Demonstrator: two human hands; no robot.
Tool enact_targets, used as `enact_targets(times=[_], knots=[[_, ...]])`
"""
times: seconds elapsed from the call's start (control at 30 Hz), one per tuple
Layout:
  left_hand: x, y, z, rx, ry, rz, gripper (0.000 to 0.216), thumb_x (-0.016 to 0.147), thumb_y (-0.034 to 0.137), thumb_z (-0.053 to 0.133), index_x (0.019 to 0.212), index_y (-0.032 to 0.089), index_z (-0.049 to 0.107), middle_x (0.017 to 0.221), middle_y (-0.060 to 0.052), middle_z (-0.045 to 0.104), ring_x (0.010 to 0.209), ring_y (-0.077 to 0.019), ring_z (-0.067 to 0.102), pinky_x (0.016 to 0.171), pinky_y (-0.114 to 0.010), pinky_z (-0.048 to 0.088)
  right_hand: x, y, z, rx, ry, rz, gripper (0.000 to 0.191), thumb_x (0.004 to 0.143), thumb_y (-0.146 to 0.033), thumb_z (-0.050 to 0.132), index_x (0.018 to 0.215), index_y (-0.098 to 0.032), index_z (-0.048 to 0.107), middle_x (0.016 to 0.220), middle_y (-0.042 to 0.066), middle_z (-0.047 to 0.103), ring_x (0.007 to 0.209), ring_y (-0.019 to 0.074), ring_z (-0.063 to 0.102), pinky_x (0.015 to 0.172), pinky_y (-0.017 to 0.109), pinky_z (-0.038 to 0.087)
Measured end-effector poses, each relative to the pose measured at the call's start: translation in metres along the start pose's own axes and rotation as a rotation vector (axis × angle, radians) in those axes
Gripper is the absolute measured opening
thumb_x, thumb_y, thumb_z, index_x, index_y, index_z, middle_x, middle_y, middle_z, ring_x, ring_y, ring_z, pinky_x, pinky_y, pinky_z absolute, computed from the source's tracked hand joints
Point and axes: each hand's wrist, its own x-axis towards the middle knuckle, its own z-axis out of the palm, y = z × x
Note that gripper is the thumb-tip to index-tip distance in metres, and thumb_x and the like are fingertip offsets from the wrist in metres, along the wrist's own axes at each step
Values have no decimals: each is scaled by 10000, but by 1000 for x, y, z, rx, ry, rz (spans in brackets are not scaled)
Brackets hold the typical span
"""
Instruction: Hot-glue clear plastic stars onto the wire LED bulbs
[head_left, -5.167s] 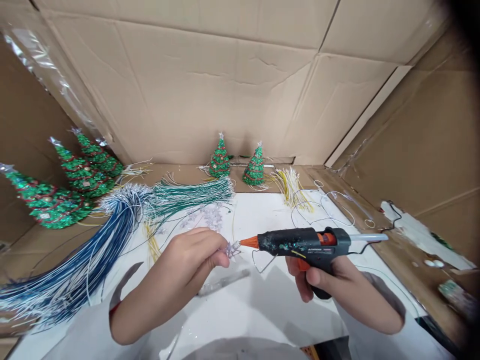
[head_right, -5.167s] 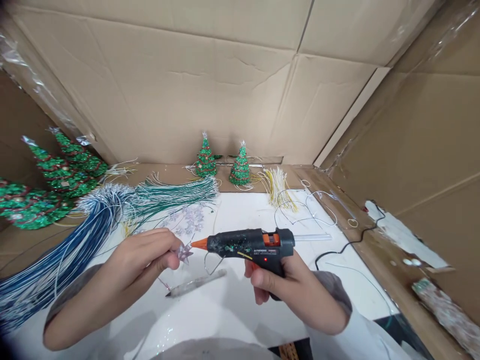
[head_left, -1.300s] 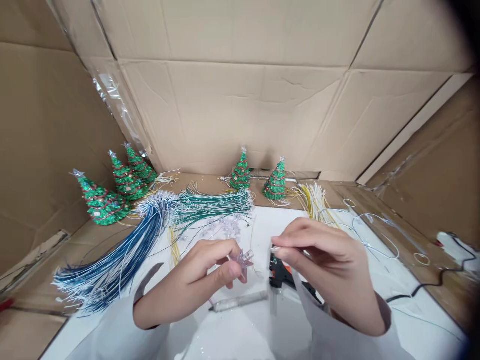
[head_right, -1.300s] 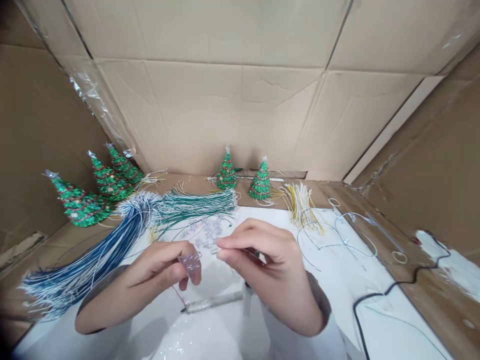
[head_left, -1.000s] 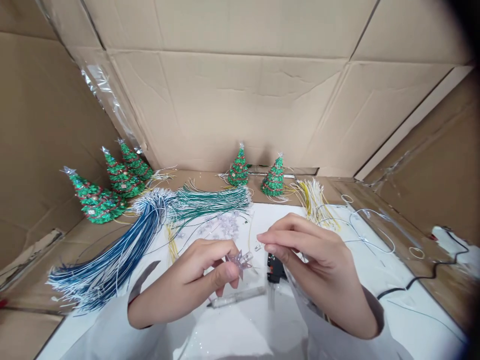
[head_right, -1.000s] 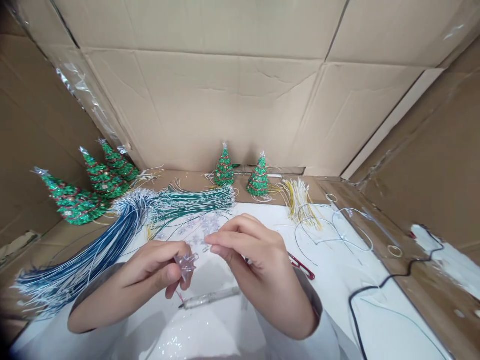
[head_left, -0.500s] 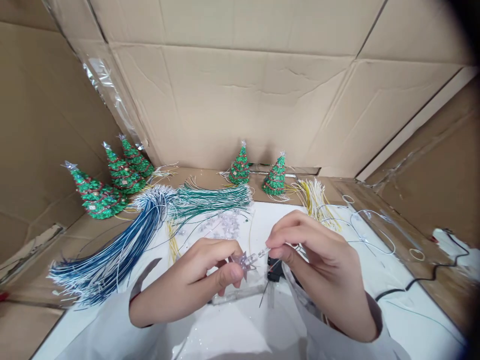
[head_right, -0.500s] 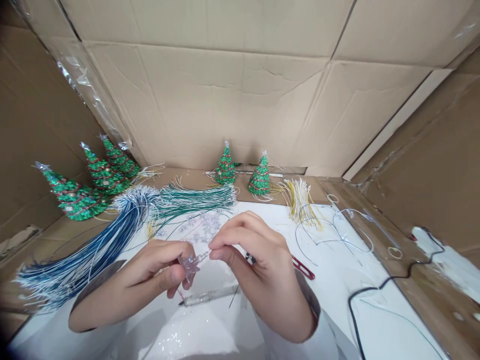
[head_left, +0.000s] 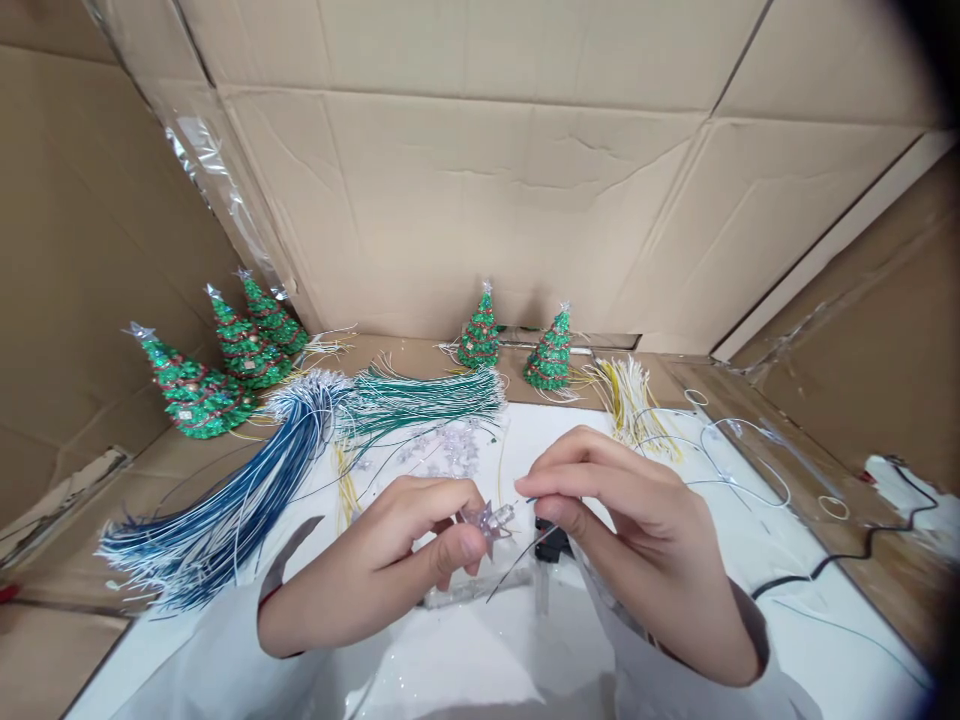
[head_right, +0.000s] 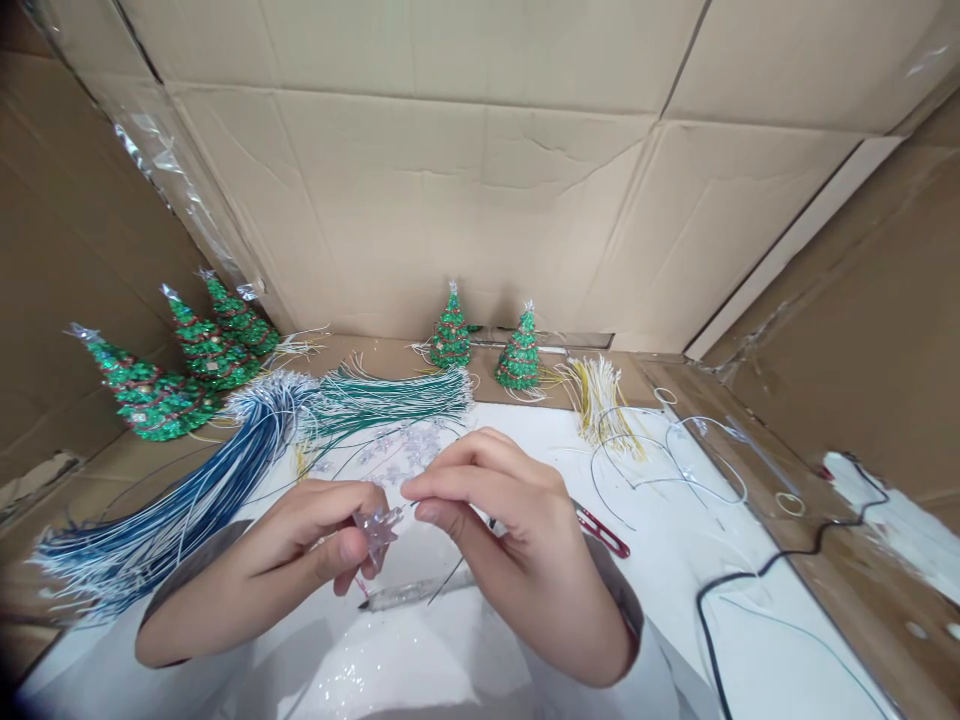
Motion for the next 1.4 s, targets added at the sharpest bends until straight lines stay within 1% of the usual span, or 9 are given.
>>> enact_targets(times=[0.07,0.1,0.2,0.27,0.43,0.67,0.9,1.03,1.4], knots=[[0,0,0,10,6,8,325,922,360,381,734,153,548,631,28,514,552,-67,513,557,-179,378,-1,0,0,5,9,40,227,809,-104,600,1006,-215,621,871,24,615,800,127,563,693,255,459],[0,0,0,12,9,10,318,922,353,383,735,154,546,626,30,513,549,-66,510,555,-178,375,-1,0,0,7,10,64,217,805,-117,609,1001,-212,611,870,21,614,798,126,560,697,254,456],[1,1,0,17,7,8,303,923,336,386,735,157,541,628,32,516,550,-66,507,558,-176,375,-1,0,1,15,-9,126,71,817,-137,599,847,-201,598,766,-7,595,722,108,549,652,233,439],[1,2,0,22,1,0,298,925,328,381,736,159,539,634,29,519,557,-69,504,558,-176,376,-1,-1,1,14,-6,139,78,826,-134,585,781,-197,580,711,-20,576,675,97,537,613,222,421],[1,3,1,65,-17,28,270,922,298,391,734,164,530,630,26,526,592,-84,495,582,-187,365,0,-1,3,-52,5,59,108,831,-110,568,759,-190,563,693,-20,549,659,96,514,592,223,389],[1,2,5,69,1,23,276,928,300,361,721,170,489,612,28,498,578,-96,455,574,-211,342,0,-3,10,-143,12,-45,150,862,-78,464,756,-180,493,703,-1,501,684,121,477,609,247,372],[1,3,8,114,-6,21,327,936,368,301,723,176,458,642,17,464,597,-117,424,573,-232,326,-2,-1,14,-120,7,-45,176,854,-50,431,762,-195,473,701,8,493,682,139,479,601,262,374],[1,2,9,133,1,26,351,934,405,290,718,177,449,654,16,460,602,-119,413,569,-237,311,-3,-1,15,-99,22,-49,182,848,-42,436,756,-196,469,695,6,494,673,135,480,600,261,376],[-3,3,9,148,21,41,297,943,338,294,736,178,434,683,16,431,627,-118,394,599,-241,308,-2,-1,19,-40,43,-48,187,845,-43,435,747,-196,476,680,11,502,662,140,488,605,280,396]])
